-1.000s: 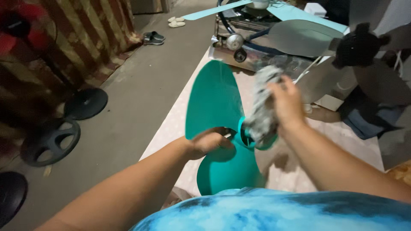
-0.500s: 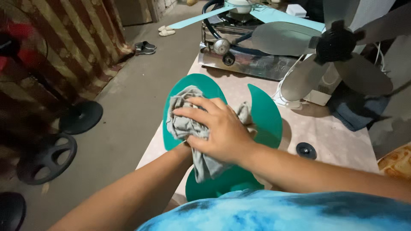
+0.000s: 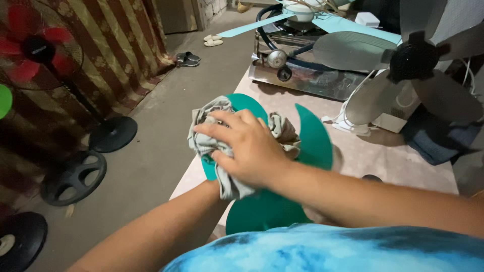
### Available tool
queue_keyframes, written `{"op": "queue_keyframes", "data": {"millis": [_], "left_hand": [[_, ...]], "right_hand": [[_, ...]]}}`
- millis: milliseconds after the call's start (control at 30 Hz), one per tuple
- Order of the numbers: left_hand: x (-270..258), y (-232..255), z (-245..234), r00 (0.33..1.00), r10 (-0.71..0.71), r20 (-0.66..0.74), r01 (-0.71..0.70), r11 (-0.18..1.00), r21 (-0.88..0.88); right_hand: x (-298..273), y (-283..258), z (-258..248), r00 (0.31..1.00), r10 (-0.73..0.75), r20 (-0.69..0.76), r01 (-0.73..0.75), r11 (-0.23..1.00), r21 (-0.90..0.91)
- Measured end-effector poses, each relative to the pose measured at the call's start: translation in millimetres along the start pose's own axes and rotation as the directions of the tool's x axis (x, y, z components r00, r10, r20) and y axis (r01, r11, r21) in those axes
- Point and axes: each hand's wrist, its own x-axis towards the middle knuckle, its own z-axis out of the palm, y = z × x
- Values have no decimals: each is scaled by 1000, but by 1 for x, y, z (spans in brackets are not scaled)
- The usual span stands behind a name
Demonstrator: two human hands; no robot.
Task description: The person wipes a teal fan blade with a cloth, then cleans the fan cage. They reattach the blade to the fan motor and secure it with a nut. Finally, they adjust the fan cage on a second fan with green blades.
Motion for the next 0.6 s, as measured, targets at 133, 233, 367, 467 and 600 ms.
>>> {"op": "queue_keyframes", "data": {"millis": [133, 233, 367, 467, 600], "left_hand": [[-2, 7, 26, 945, -238, -226, 325, 774, 544], [-4, 2, 44, 868, -275, -414, 497, 447, 744], [2, -9, 33, 921, -268, -283, 381, 462, 801], [3, -20, 12, 998, -36, -42, 53, 846, 531], [-2, -8, 3, 996, 85, 19, -83, 994, -71]], "right_hand": [[25, 40, 1, 991, 126, -43, -124, 992, 34], [34, 89, -8, 859, 511, -21, -500, 849, 173], [29, 85, -9, 884, 443, -149, -445, 895, 21], [23, 34, -9, 959, 274, -78, -268, 960, 77], [8, -22, -24, 995, 87, 48, -90, 994, 61]]}}
